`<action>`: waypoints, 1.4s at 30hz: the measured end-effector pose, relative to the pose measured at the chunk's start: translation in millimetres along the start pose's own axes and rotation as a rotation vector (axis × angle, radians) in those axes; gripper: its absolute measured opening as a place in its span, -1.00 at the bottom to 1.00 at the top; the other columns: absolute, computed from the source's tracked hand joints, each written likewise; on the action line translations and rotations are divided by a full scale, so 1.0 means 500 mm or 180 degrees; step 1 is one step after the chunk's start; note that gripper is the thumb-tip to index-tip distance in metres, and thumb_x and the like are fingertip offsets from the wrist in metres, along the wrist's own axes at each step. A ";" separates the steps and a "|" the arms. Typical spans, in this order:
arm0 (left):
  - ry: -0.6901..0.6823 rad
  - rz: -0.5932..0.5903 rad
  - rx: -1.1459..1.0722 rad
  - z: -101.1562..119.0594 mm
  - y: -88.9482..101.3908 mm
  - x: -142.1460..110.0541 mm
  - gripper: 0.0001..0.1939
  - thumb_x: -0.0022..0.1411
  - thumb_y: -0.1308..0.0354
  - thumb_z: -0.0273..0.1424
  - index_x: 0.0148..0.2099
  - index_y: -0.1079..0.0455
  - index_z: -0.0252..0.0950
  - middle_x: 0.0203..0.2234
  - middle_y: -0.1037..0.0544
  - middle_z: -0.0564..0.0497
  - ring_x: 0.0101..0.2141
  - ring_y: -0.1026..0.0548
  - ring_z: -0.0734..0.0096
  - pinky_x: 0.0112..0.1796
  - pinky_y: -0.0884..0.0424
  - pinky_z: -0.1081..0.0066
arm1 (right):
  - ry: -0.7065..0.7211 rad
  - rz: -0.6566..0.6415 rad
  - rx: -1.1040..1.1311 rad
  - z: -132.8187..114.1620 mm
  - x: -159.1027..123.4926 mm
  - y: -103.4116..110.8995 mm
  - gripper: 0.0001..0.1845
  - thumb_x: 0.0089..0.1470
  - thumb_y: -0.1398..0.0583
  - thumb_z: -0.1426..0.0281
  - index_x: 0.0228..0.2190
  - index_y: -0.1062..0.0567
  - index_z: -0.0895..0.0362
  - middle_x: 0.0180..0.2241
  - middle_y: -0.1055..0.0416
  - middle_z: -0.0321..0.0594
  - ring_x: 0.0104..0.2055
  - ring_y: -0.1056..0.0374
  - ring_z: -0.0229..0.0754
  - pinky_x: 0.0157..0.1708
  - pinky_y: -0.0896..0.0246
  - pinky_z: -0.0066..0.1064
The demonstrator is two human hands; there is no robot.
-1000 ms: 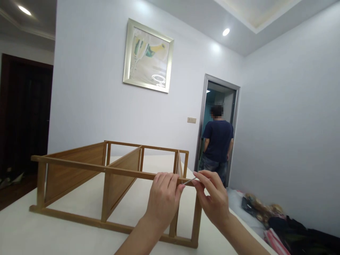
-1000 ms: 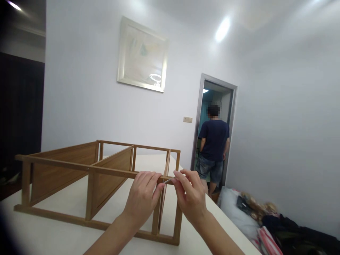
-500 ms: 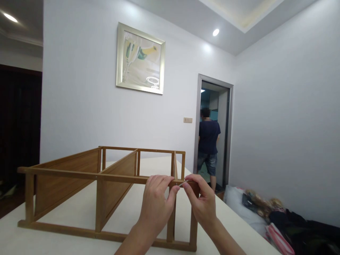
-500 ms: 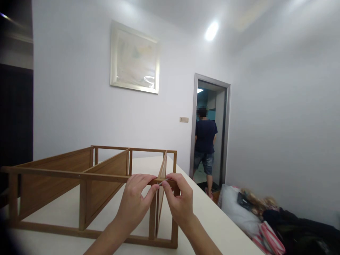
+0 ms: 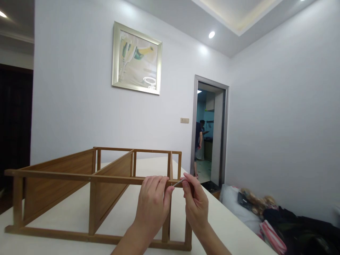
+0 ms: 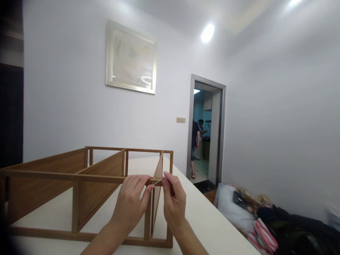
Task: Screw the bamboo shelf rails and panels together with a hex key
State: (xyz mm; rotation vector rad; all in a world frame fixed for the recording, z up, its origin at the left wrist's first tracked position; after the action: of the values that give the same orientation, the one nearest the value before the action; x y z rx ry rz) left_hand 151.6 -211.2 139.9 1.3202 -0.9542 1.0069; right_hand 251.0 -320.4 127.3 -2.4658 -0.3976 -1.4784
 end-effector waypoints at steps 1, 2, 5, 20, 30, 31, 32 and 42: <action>-0.0013 -0.0002 0.0011 0.000 0.000 0.000 -0.86 0.41 -0.02 -0.43 -0.05 -0.37 -0.28 -0.26 -0.56 -0.08 -0.21 -0.49 0.13 -0.09 -0.36 0.07 | 0.0023 0.0002 0.0010 0.000 0.000 0.000 -0.80 0.32 -0.13 0.34 -0.07 -0.50 0.00 -0.22 -0.49 -0.20 -0.28 -0.41 -0.19 -0.44 -0.32 -0.39; -0.0026 -0.0001 0.0023 0.000 0.000 0.000 -0.86 0.41 -0.02 -0.43 -0.04 -0.37 -0.28 -0.26 -0.56 -0.09 -0.20 -0.49 0.12 -0.08 -0.36 0.07 | 0.0038 -0.0007 0.0017 0.000 -0.001 -0.001 -0.81 0.32 -0.13 0.35 -0.09 -0.51 -0.01 -0.24 -0.48 -0.22 -0.28 -0.41 -0.19 -0.43 -0.32 -0.39; -0.0048 -0.0002 0.0039 0.000 -0.001 -0.001 -0.85 0.41 -0.03 -0.42 -0.03 -0.37 -0.28 -0.24 -0.56 -0.09 -0.19 -0.49 0.12 -0.06 -0.35 0.07 | 0.0066 -0.0040 0.0017 -0.001 0.000 0.000 -0.83 0.33 -0.11 0.37 -0.12 -0.50 -0.01 -0.28 -0.45 -0.24 -0.27 -0.40 -0.20 -0.40 -0.32 -0.38; 0.0475 -0.0266 -0.0559 -0.003 0.015 0.011 -0.88 0.35 -0.12 -0.40 -0.10 -0.47 -0.22 -0.26 -0.61 -0.03 -0.19 -0.51 0.15 -0.07 -0.36 0.08 | -0.0312 -0.0058 0.0164 0.000 0.009 0.001 -0.79 0.21 -0.26 0.27 -0.13 -0.53 0.04 -0.24 -0.52 -0.21 -0.25 -0.46 -0.16 -0.23 -0.42 -0.32; 0.0510 -0.0268 -0.0619 -0.001 0.017 0.015 -0.87 0.33 -0.14 -0.40 -0.11 -0.48 -0.23 -0.27 -0.61 -0.01 -0.21 -0.51 0.16 -0.09 -0.36 0.10 | -0.0659 -0.0147 0.0314 -0.036 0.022 0.001 -0.84 0.11 -0.34 0.28 -0.32 -0.50 0.07 -0.38 -0.49 -0.29 -0.36 -0.44 -0.24 -0.35 -0.38 -0.46; 0.0514 -0.0276 -0.0625 0.000 0.017 0.015 -0.88 0.33 -0.14 -0.40 -0.11 -0.48 -0.23 -0.27 -0.61 -0.01 -0.21 -0.51 0.16 -0.09 -0.36 0.10 | -0.0662 -0.0159 0.0313 -0.037 0.022 0.001 -0.85 0.11 -0.34 0.28 -0.32 -0.50 0.07 -0.38 -0.49 -0.29 -0.37 -0.44 -0.24 -0.36 -0.37 -0.46; 0.0518 -0.0280 -0.0630 0.000 0.018 0.015 -0.88 0.33 -0.14 -0.41 -0.11 -0.48 -0.23 -0.27 -0.61 -0.01 -0.21 -0.51 0.16 -0.09 -0.36 0.09 | -0.0662 -0.0159 0.0311 -0.038 0.022 0.001 -0.85 0.11 -0.34 0.28 -0.32 -0.51 0.07 -0.38 -0.50 -0.29 -0.37 -0.44 -0.24 -0.36 -0.37 -0.46; 0.0362 -0.0238 -0.0482 -0.002 0.014 0.008 -0.88 0.36 -0.12 -0.41 -0.09 -0.46 -0.23 -0.26 -0.60 -0.01 -0.19 -0.51 0.17 -0.07 -0.36 0.08 | -0.0430 -0.0192 0.0315 -0.025 0.022 0.006 -0.89 0.24 -0.22 0.29 -0.28 -0.54 0.03 -0.37 -0.46 -0.30 -0.37 -0.36 -0.24 -0.38 -0.28 -0.42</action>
State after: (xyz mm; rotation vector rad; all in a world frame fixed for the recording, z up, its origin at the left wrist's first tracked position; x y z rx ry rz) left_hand 146.1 -210.0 145.7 1.1523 -0.8711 0.9242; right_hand 246.6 -326.6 142.5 -2.5024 -0.5615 -1.2848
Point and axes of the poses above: each hand's wrist, its own x-axis towards the middle knuckle, its own y-axis out of the back of the hand, z = x × y, the point moved 1 cm from there along x, towards the middle knuckle
